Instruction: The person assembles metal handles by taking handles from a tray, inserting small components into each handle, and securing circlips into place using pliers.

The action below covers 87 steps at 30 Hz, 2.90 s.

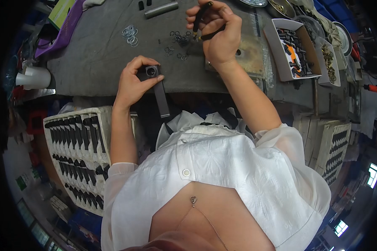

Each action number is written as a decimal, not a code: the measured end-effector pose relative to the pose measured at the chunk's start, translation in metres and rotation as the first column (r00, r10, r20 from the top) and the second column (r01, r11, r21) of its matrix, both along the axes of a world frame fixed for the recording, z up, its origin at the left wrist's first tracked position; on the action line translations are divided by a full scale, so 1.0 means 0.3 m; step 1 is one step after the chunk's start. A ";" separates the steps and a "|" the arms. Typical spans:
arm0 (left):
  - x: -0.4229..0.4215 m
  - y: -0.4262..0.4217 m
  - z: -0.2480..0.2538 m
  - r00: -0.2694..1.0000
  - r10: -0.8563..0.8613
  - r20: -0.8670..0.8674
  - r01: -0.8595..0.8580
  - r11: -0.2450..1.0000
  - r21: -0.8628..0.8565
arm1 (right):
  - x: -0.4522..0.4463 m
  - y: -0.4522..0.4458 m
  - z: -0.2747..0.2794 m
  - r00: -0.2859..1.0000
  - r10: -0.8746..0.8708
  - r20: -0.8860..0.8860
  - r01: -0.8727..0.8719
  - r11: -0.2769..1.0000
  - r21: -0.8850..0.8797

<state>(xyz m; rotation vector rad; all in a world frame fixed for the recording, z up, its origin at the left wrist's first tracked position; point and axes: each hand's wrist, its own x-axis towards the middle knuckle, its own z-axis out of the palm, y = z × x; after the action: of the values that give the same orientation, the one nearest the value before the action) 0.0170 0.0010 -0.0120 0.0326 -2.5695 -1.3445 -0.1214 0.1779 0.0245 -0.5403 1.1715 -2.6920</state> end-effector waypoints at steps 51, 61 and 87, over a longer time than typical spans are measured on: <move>0.005 0.105 0.064 0.989 -0.145 0.035 0.148 0.981 -0.123 | 0.050 0.053 -0.053 0.997 -0.047 0.054 0.043 0.996 0.077; -0.050 0.135 0.122 0.942 -0.281 0.182 0.330 0.873 -0.360 | 0.027 0.093 -0.094 0.999 0.040 0.026 -0.040 0.999 0.002; -0.051 0.149 0.133 0.942 -0.281 0.183 0.334 0.843 -0.422 | 0.047 0.056 -0.041 0.997 0.078 0.017 -0.078 0.997 0.019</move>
<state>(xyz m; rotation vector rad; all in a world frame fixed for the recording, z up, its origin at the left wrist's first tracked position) 0.0018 0.0457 0.0279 -0.4159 -3.0192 -0.8124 -0.1073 0.1948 0.0123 -0.5478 1.1476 -2.6117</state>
